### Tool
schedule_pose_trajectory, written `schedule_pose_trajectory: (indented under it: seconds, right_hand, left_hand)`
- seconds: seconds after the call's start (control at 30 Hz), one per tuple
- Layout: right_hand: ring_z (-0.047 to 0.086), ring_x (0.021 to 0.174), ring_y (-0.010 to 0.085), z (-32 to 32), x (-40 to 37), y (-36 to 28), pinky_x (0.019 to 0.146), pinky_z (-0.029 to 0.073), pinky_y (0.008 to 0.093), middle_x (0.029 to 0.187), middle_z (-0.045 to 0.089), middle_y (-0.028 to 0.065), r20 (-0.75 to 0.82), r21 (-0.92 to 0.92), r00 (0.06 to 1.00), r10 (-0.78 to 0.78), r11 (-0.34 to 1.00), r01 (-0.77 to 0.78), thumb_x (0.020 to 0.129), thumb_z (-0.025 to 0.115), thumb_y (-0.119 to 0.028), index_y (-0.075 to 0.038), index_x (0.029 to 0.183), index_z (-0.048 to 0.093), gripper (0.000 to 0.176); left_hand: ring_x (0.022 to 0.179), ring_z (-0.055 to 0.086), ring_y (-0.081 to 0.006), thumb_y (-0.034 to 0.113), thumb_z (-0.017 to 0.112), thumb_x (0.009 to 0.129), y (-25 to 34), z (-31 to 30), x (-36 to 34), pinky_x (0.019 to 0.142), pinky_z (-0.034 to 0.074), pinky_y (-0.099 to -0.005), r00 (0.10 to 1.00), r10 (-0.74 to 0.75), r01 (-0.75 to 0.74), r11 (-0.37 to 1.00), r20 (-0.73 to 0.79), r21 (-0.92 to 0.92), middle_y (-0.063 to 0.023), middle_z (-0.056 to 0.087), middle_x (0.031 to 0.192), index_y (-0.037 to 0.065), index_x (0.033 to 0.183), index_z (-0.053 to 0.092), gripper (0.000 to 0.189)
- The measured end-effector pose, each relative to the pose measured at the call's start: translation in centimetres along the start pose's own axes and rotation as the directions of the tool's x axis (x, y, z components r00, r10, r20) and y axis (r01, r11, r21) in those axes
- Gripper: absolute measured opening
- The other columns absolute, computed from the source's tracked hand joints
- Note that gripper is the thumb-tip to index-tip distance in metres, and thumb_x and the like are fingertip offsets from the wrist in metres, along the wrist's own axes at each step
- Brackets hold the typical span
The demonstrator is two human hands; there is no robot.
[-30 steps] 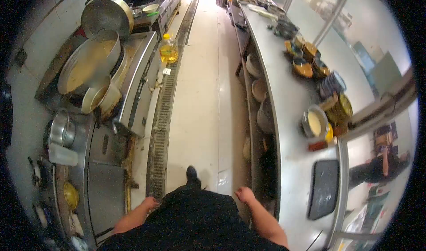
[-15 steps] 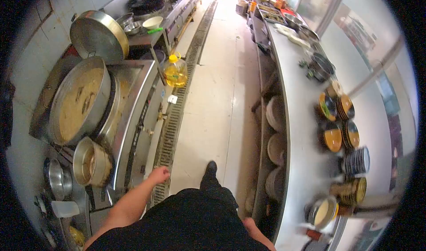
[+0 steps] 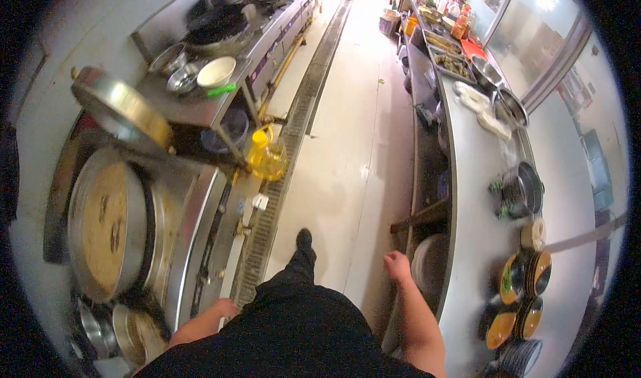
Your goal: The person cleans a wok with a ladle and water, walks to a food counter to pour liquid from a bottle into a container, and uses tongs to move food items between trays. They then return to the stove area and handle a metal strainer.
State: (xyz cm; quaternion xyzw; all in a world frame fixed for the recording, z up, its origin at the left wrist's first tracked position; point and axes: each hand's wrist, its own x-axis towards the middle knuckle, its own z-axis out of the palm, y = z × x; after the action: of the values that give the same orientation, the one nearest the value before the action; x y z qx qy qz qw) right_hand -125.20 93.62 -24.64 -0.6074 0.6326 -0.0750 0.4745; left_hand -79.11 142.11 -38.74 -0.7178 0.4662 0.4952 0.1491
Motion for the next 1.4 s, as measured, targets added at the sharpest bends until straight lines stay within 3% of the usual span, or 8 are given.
schedule_pose_trajectory:
  seconds: [0.17,0.43,0.67,0.77,0.9,1.0,1.2,1.4]
  right_hand:
    - [0.061,0.050,0.0204,2.6,8.4,11.3,0.047,0.048,0.0349,0.063,0.062,0.0098,0.210,-0.334,0.973,0.092,0.942,-0.017,0.081,0.057,-0.020,-0.003,0.075,0.062,0.019]
    - [0.064,0.066,0.0289,-3.8,15.9,-7.4,0.058,0.050,0.0399,0.078,0.065,0.0167,0.257,-0.384,0.901,0.349,0.893,-0.236,0.082,0.056,-0.030,-0.001,0.085,0.064,0.030]
    - [0.065,0.076,0.0319,-10.7,42.4,-13.8,0.063,0.049,0.0411,0.082,0.065,0.0199,0.380,-0.554,0.924,0.035,0.809,0.197,0.081,0.057,-0.033,0.001,0.085,0.065,0.035]
    - [0.062,0.048,0.0248,-14.4,54.1,-23.5,0.041,0.048,0.0359,0.060,0.060,0.0133,0.309,-0.037,0.914,0.265,0.963,-0.267,0.082,0.057,-0.016,0.004,0.079,0.057,0.021]
    - [0.062,0.050,0.0213,-19.5,68.4,-33.4,0.045,0.049,0.0313,0.062,0.062,0.0136,0.154,-0.107,0.980,0.126,0.988,-0.110,0.080,0.061,-0.014,0.007,0.087,0.060,0.023]
    - [0.061,0.049,0.0198,-21.0,75.3,-40.7,0.045,0.048,0.0312,0.062,0.061,0.0135,0.118,-0.014,0.983,0.140,0.990,-0.139,0.081,0.060,-0.014,0.008,0.088,0.060,0.024]
    - [0.065,0.065,0.0269,-19.0,85.1,-43.8,0.058,0.051,0.0393,0.075,0.065,0.0138,0.424,-0.645,0.905,0.020,0.708,0.287,0.082,0.056,-0.026,-0.003,0.091,0.064,0.026]
    - [0.062,0.084,0.0345,-16.7,100.1,-28.7,0.074,0.049,0.0437,0.086,0.065,0.0176,0.504,-0.651,0.855,-0.122,0.596,0.469,0.085,0.047,-0.030,-0.008,0.097,0.066,0.032]
  left_hand:
    - [0.083,0.061,-0.0352,0.028,0.057,0.071,6.1,-21.3,13.8,0.076,0.048,-0.0437,0.963,0.268,-0.269,0.953,0.027,0.140,-0.0201,0.064,0.089,0.002,0.085,0.067,0.031]
    - [0.088,0.062,-0.0297,0.028,0.062,0.074,24.5,-63.0,20.7,0.076,0.049,-0.0390,0.901,-0.025,-0.111,0.952,-0.434,-0.285,-0.0153,0.064,0.095,0.006,0.103,0.060,0.037]
    - [0.083,0.062,-0.0284,0.027,0.063,0.075,27.4,-68.7,31.6,0.075,0.049,-0.0382,0.944,-0.200,0.104,0.935,-0.262,-0.338,-0.0148,0.065,0.091,0.005,0.099,0.063,0.033]
    - [0.088,0.063,-0.0307,0.024,0.057,0.079,29.5,-73.4,29.7,0.076,0.048,-0.0413,0.997,-0.069,0.070,0.997,-0.032,0.029,-0.0163,0.064,0.098,0.001,0.101,0.063,0.033]
    - [0.086,0.062,-0.0340,0.027,0.054,0.079,29.5,-77.5,32.1,0.075,0.048,-0.0429,0.927,-0.340,0.252,0.875,-0.156,-0.414,-0.0201,0.064,0.093,0.000,0.094,0.065,0.033]
    - [0.085,0.063,-0.0332,0.027,0.054,0.078,24.5,-74.9,42.4,0.076,0.048,-0.0429,0.974,-0.158,0.127,0.974,-0.165,-0.187,-0.0200,0.064,0.092,0.000,0.090,0.066,0.032]
    - [0.091,0.061,-0.0332,0.026,0.057,0.076,29.9,-95.3,47.1,0.079,0.048,-0.0429,0.971,-0.224,0.187,0.927,-0.080,-0.325,-0.0208,0.063,0.092,0.000,0.093,0.066,0.032]
    - [0.078,0.062,-0.0328,0.024,0.059,0.076,30.4,-114.9,54.9,0.070,0.048,-0.0438,0.941,-0.191,0.074,0.922,-0.281,-0.380,-0.0179,0.063,0.088,0.002,0.087,0.065,0.026]
